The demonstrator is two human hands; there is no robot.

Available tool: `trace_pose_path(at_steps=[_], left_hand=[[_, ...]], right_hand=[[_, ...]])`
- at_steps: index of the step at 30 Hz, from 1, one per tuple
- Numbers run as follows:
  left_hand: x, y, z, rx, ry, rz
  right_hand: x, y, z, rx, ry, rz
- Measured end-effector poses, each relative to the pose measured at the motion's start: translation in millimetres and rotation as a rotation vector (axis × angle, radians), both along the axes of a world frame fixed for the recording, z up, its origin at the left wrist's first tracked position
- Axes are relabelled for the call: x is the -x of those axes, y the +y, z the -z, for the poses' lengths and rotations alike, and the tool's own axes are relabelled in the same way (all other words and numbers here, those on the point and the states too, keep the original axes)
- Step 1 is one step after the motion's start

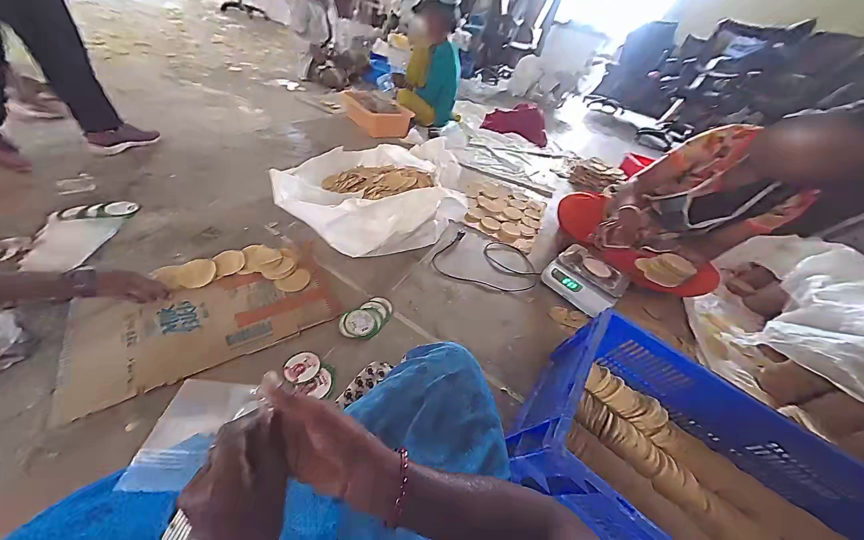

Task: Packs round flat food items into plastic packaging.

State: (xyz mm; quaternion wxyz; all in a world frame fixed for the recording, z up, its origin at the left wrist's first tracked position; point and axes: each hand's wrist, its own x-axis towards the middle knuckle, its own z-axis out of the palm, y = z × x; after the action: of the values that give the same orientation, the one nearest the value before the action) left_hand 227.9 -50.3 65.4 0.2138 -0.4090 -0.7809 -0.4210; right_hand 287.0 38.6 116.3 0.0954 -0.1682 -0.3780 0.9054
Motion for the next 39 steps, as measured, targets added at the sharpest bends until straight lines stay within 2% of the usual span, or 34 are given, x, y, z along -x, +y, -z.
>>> trace_pose_path(at_steps=[3,8,12,18,21,23,26,28,29,32,35,37,39], left_hand=[[-11.6,-1.2,2.0,0.002,0.03,0.029],[-3.2,-1.3,5.3,-0.027,0.041,-0.01],[-9.9,-1.1,8.8,-0.062,0.019,0.036],[-13.7,1.6,19.9,-0.133,0.039,0.129],[-9.4,1.4,27.7,-0.188,0.005,0.181],[-6.6,-4.8,31.9,-0.283,-0.206,0.231],[10.1,-15.3,28.4,-0.429,-0.804,0.235],[26.9,-15.0,23.9,-0.529,-1.226,0.214],[32.4,-12.1,23.6,-0.592,-1.364,0.233],[39.4,-1.6,31.1,-0.739,-1.581,0.311],[47.3,4.0,34.0,-0.845,-1.692,0.241],[65.1,2.3,35.8,-0.923,-1.748,0.191],[89.5,-4.4,37.3,-0.934,-1.802,0.147]], right_hand=[[4.8,3.3,11.1,-0.07,0.095,0.079],[8.8,-7.5,19.6,-0.003,0.112,0.127],[10.1,-4.1,27.6,-0.133,0.147,0.179],[10.4,-5.3,44.6,-0.22,0.127,0.263],[3.9,-0.1,52.4,-0.357,0.159,0.228],[1.6,8.5,61.3,-0.483,0.218,0.145],[-2.3,20.6,62.5,-0.89,0.309,-0.068],[-7.3,10.5,55.9,-1.099,0.272,-0.175],[-7.4,4.9,55.0,-1.198,0.241,-0.236],[-4.1,-3.9,57.7,-1.417,0.12,-0.388],[-5.9,-0.8,46.5,-1.446,0.024,-0.505],[-13.1,4.6,27.8,-1.469,0.06,-0.47],[-23.4,14.8,6.4,-1.395,0.234,-0.383]])
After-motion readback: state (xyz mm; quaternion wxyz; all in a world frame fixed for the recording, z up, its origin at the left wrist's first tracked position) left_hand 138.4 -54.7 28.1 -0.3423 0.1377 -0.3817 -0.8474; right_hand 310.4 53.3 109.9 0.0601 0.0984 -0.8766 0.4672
